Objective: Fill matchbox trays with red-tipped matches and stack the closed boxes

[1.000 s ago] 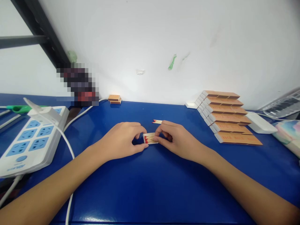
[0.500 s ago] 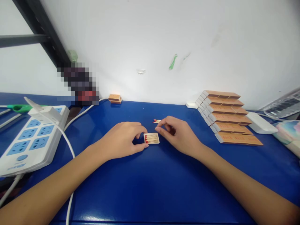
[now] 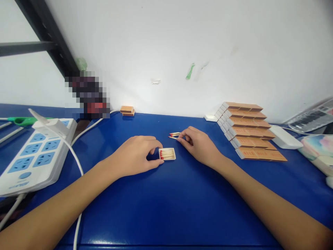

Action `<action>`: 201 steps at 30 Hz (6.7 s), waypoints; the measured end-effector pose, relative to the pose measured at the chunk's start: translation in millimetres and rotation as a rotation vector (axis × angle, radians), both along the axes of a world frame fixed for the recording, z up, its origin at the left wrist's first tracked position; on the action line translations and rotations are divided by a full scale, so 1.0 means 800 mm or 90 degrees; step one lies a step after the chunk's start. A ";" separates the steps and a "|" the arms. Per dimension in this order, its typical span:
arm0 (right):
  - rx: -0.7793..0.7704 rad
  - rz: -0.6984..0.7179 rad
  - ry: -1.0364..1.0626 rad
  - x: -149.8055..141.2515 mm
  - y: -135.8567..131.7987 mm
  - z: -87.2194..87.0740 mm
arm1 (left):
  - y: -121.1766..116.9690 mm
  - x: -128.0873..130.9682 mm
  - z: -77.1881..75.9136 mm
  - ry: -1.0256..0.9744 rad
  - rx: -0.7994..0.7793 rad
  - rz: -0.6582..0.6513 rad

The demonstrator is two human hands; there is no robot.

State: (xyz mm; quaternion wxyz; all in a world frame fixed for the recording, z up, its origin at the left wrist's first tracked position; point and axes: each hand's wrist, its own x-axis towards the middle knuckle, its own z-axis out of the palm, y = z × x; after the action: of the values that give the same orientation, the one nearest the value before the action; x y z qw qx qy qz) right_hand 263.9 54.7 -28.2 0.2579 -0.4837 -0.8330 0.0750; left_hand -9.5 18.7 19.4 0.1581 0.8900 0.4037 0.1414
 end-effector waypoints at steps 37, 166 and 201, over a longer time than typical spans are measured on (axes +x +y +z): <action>-0.097 0.144 -0.037 -0.019 -0.044 0.033 | 0.001 0.000 -0.002 0.000 0.001 0.036; -0.080 0.057 0.067 0.003 0.004 0.023 | 0.001 0.000 -0.006 -0.012 0.003 0.035; -0.155 0.144 0.070 -0.025 -0.042 0.036 | -0.001 0.001 -0.006 -0.022 -0.006 0.016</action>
State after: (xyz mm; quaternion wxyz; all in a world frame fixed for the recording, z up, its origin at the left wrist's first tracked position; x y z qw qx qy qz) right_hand 243.5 21.0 0.6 0.2328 -0.4093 -0.8516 0.2302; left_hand -8.5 18.0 14.5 0.1672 0.8815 0.4127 0.1570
